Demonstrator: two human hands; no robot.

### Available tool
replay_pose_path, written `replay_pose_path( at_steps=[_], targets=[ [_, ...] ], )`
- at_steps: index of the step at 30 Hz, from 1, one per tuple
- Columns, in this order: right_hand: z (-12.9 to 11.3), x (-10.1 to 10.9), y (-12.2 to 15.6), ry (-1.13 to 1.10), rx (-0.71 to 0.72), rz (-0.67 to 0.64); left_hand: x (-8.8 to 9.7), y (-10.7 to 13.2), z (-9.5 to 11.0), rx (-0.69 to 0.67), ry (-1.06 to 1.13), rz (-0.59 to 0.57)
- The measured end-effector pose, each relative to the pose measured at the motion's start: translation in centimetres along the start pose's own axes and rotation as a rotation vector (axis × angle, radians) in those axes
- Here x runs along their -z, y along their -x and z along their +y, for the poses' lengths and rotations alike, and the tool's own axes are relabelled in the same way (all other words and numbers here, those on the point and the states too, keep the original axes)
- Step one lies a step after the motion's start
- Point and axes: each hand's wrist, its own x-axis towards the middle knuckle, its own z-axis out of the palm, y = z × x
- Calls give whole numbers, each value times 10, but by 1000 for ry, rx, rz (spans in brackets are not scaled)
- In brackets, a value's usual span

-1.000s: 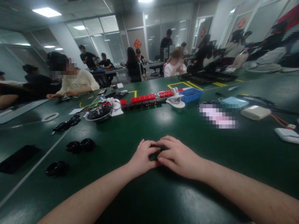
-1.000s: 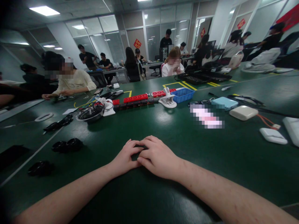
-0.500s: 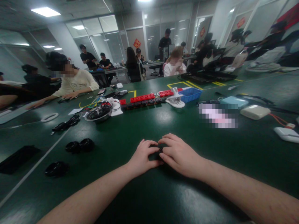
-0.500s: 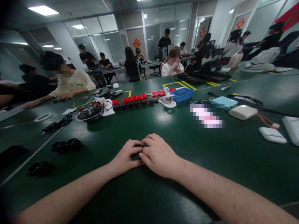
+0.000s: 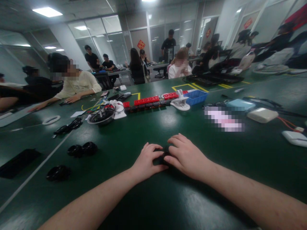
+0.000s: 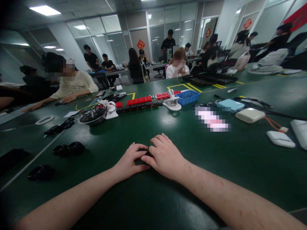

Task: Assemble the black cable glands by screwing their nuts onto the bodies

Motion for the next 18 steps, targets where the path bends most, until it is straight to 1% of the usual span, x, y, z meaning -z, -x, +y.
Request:
replay_pose_path(
  at_steps=[4,11,18],
  targets=[
    [-1,1,1,0,-7,-17,1,-1,2,0,8,-6],
    [-2,0,2,-3,-27,-21,-1,0,-1,-5,12,-2],
    [-3,0,2,-62,-36,-39,0,0,1,-9,13,-9]
  ],
)
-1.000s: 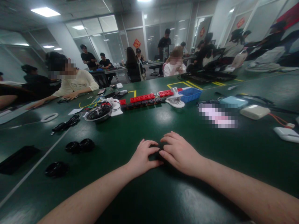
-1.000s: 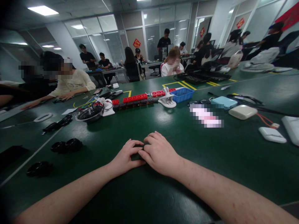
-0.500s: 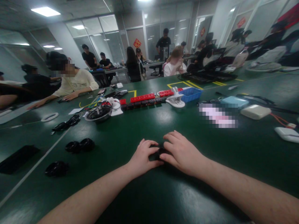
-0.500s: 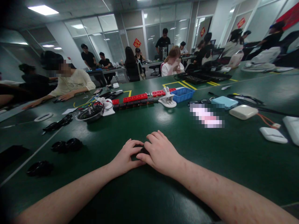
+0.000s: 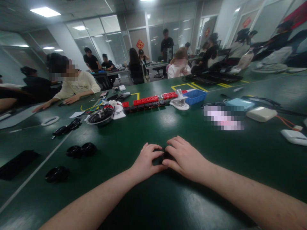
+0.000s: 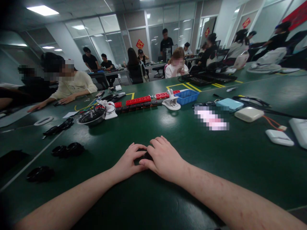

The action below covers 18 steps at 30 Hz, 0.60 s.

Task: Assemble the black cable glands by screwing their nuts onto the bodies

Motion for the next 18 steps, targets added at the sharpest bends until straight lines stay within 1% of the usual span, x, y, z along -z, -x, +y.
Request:
replay_pose_path(
  at_steps=[14,18],
  targets=[
    [-2,-4,1,-38,28,-29,1,-1,1,-3,-5,-22],
    [-2,-4,1,-53,56,-30,2,-1,2,-8,-8,-10]
  ],
)
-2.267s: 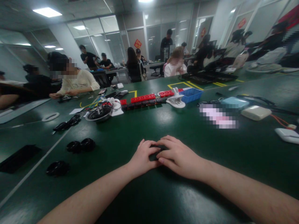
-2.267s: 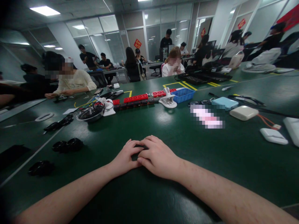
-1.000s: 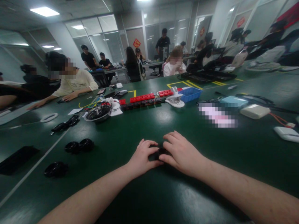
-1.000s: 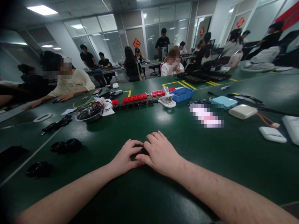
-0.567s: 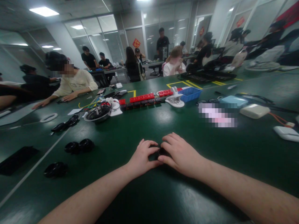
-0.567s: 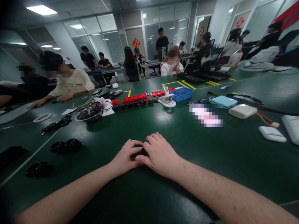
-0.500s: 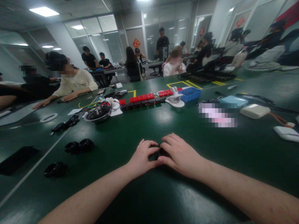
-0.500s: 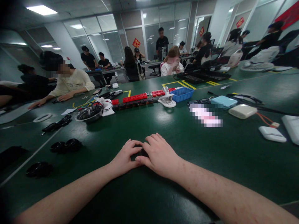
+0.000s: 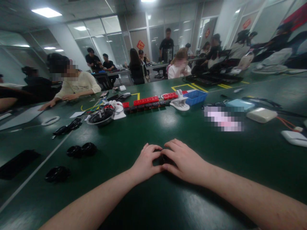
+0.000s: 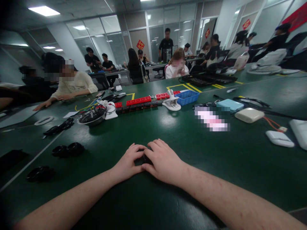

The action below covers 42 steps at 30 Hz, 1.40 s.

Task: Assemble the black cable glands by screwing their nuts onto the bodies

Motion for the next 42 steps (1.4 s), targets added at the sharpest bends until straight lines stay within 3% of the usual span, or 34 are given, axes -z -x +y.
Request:
replay_pose_path(
  at_steps=[14,35,42],
  targets=[
    [3,3,0,-47,64,-25,-1,0,2,22,32,17],
    [5,2,-1,-77,-140,-34,2,0,3,14,28,-4],
    [7,1,-1,-92,-126,-47,-1,0,1,5,40,2]
  ],
)
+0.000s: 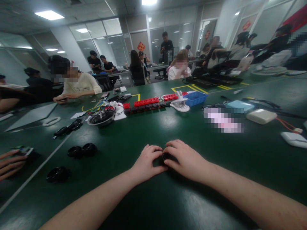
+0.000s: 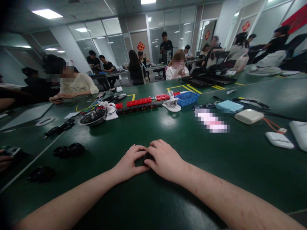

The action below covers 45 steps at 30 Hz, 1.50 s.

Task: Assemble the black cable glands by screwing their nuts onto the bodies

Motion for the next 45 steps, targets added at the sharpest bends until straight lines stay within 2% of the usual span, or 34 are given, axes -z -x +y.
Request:
replay_pose_path(
  at_steps=[12,45],
  targets=[
    [-1,-5,-1,-40,22,19,1,0,2,17,3,40],
    [-1,-4,-1,-45,32,13,1,0,1,8,7,33]
  ],
)
